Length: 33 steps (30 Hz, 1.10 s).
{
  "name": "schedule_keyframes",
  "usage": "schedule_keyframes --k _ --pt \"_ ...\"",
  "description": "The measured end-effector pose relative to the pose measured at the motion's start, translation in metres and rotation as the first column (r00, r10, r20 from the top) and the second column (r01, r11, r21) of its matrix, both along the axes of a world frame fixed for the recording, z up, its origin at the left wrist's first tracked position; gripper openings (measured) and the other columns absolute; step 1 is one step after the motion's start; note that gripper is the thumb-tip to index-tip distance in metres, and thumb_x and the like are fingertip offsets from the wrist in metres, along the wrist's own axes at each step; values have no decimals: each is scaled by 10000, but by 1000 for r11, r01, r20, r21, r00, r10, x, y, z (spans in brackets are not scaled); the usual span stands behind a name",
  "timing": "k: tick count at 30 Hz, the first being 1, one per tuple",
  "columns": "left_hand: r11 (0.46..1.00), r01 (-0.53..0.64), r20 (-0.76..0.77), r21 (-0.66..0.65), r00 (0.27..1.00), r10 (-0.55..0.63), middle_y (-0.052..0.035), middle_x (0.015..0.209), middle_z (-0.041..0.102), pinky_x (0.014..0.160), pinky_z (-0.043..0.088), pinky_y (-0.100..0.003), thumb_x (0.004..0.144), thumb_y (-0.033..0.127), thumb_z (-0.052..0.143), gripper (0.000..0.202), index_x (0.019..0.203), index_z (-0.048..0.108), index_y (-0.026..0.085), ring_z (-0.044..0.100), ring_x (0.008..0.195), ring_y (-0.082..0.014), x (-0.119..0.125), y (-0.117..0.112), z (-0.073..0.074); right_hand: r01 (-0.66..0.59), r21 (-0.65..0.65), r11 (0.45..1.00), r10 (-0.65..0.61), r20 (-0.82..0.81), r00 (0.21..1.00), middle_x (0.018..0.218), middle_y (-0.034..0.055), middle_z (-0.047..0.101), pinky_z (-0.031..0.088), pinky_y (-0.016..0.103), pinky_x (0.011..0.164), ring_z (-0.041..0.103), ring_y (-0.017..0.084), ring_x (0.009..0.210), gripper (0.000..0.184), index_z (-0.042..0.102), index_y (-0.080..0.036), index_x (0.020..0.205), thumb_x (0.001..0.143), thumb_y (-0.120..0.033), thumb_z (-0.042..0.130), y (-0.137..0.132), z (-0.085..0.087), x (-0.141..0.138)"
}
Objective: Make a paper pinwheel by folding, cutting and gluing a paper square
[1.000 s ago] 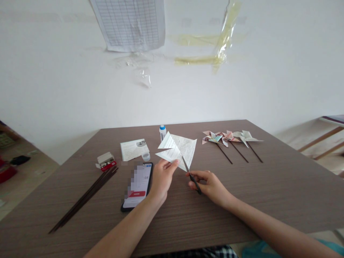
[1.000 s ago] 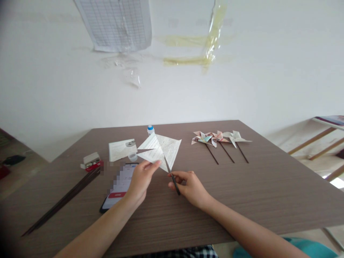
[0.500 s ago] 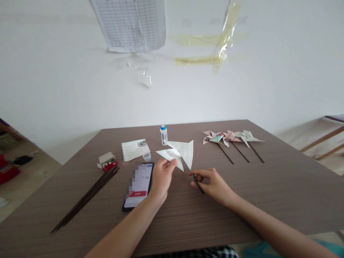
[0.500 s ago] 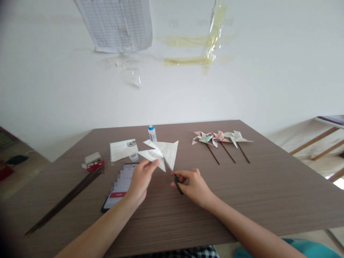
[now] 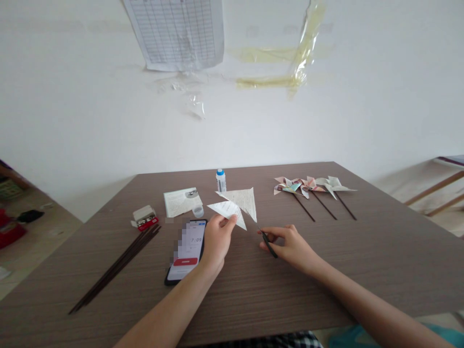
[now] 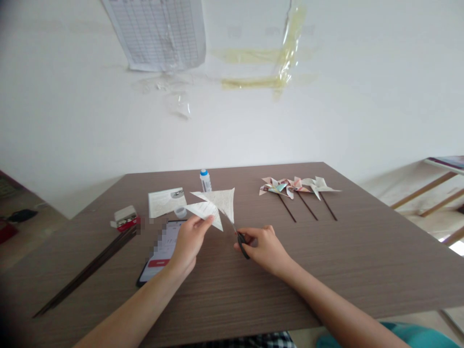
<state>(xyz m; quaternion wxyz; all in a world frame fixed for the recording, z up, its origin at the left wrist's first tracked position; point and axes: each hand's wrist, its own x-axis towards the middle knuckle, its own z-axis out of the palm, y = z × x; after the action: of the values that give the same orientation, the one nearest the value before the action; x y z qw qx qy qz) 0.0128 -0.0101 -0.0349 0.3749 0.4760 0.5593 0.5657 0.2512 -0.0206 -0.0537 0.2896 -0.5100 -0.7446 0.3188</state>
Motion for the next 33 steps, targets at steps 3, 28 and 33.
schedule_keyframes --k 3,28,33 --pt "1000 -6 -126 -14 992 5 -143 1091 946 1074 622 -464 889 388 841 185 898 923 223 869 1143 -378 -5 3 -4 32 69 997 -42 152 987 974 93 931 466 613 1233 860 344 958 342 964 -265 1233 972 -451 844 5 1 7" --pt "976 142 -760 -165 613 -217 -117 1521 865 1298 577 -594 1106 231 758 290 908 969 238 713 1505 -402 0 8 -15 285 246 927 -375 650 660 1306 121 916 477 573 1187 849 359 1215 367 921 -317 1369 1153 -273 628 19 18 37" --pt "978 95 -824 -185 528 -207 -116 1587 831 1352 537 -602 1091 231 787 326 804 941 224 660 1571 -427 2 1 -3 276 251 928 -372 686 626 1250 129 908 465 569 1173 844 353 1203 348 962 -327 1256 1157 -263 635 18 18 36"
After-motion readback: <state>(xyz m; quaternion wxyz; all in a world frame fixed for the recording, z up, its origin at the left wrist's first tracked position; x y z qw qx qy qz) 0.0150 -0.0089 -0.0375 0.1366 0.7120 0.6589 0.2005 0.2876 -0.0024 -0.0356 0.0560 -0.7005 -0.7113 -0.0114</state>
